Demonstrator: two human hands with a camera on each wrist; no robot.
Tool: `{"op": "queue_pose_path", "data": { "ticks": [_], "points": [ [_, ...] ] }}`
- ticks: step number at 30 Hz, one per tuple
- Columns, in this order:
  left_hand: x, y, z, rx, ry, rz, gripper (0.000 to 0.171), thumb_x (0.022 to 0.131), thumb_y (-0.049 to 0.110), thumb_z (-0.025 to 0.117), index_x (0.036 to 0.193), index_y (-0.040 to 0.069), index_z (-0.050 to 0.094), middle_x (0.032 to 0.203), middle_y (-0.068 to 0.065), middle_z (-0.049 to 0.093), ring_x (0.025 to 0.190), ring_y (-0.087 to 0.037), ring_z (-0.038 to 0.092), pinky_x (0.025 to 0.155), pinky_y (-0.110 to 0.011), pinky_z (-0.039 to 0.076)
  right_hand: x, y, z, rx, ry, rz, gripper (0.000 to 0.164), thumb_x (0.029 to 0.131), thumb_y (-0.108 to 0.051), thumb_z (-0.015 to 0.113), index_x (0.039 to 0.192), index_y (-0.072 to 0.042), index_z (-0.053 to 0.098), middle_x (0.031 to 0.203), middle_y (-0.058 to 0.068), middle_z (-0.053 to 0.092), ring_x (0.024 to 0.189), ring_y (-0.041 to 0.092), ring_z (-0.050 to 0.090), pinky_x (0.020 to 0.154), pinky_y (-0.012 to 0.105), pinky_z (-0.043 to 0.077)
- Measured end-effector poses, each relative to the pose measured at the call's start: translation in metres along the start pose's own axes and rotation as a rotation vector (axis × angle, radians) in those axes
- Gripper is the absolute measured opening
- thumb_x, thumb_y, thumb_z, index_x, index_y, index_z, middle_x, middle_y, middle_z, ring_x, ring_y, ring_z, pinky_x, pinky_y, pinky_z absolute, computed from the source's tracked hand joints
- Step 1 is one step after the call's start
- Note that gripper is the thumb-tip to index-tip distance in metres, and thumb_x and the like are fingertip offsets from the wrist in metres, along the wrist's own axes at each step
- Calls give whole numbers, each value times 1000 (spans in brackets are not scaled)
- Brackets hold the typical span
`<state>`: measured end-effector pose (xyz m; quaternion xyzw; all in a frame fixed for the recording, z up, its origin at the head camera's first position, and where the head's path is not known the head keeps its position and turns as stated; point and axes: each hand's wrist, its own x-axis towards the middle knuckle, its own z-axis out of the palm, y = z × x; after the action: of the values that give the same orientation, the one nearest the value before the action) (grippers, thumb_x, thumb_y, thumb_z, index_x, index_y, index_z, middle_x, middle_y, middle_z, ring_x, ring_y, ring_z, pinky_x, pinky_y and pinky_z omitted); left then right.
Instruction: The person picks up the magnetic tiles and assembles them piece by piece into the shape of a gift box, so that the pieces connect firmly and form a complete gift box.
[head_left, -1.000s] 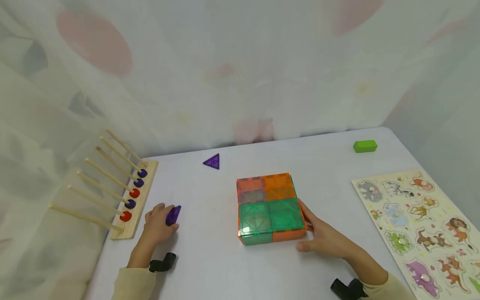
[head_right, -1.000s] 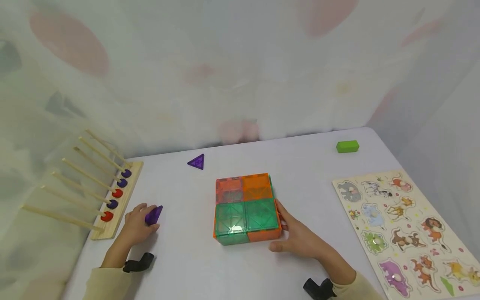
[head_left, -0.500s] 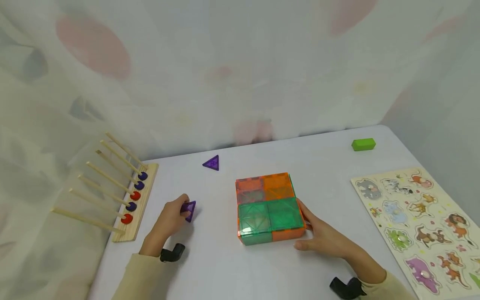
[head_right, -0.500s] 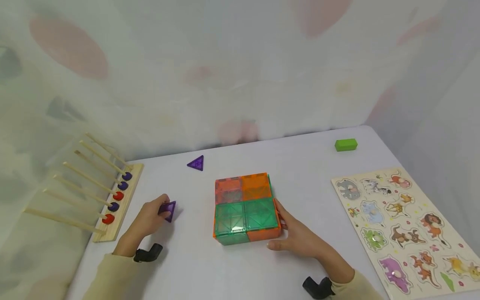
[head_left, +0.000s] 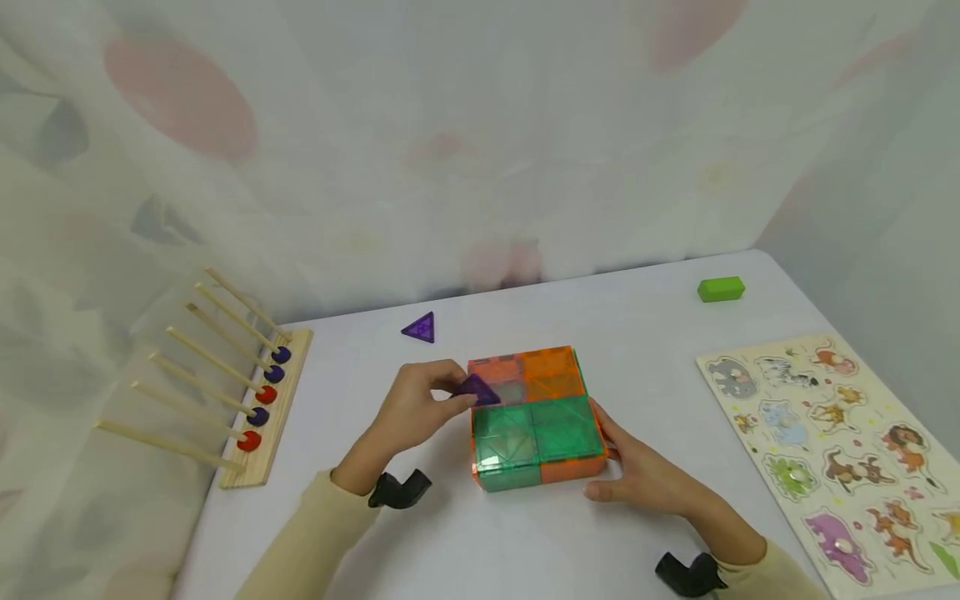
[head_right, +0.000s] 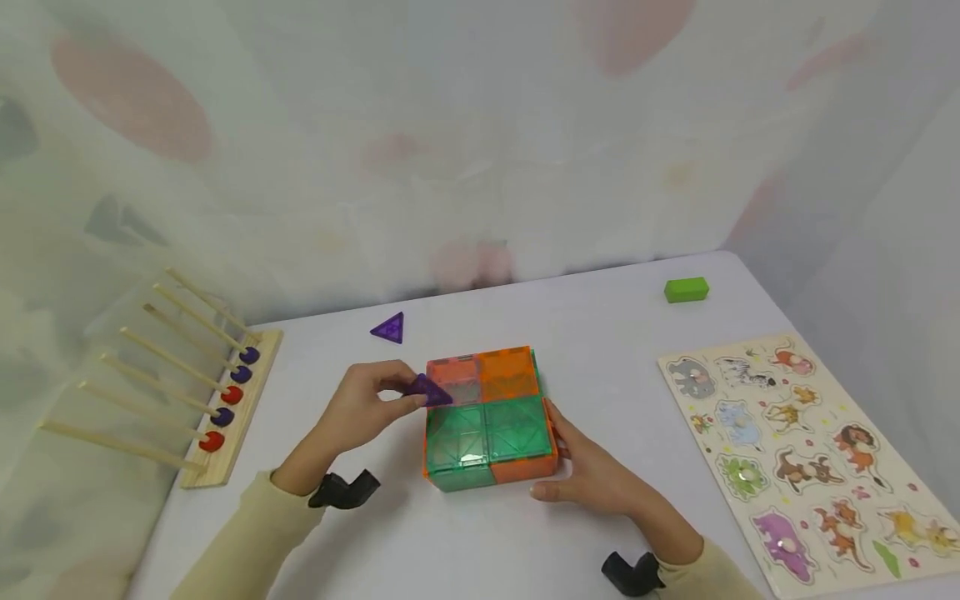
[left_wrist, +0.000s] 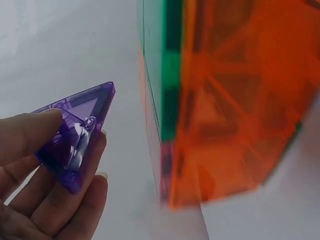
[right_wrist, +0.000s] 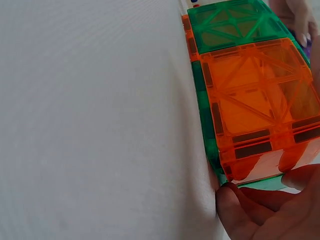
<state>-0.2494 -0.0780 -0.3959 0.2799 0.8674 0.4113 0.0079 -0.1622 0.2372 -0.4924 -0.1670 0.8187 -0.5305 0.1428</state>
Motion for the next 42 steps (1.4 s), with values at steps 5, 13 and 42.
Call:
{"op": "queue_pose_path", "data": {
  "ticks": [5, 13, 42],
  "points": [
    [35, 21, 32, -21, -166, 47, 8, 81, 9, 75, 87, 8, 69, 86, -3, 69, 80, -11, 65, 76, -26, 57, 2, 0, 2, 3, -13, 15, 107, 82, -27, 77, 154, -32, -2, 162, 4, 13, 144, 27, 25, 106, 11, 29],
    [65, 44, 55, 140, -299, 66, 12, 82, 13, 76, 79, 13, 64, 82, 2, 69, 76, -7, 61, 68, -18, 51, 5, 0, 5, -37, -10, 2, 107, 82, -31, 76, 153, -35, -5, 162, 0, 10, 147, 23, 17, 108, 11, 19],
    [69, -4, 6, 161, -251, -4, 30, 91, 28, 66, 110, 5, 68, 111, -10, 70, 105, -27, 64, 92, -42, 52, 0, -1, 3, -96, 25, 57, 112, 78, -38, 78, 154, -32, -4, 162, 2, 11, 147, 26, 18, 114, 55, 21]
  ]
}}
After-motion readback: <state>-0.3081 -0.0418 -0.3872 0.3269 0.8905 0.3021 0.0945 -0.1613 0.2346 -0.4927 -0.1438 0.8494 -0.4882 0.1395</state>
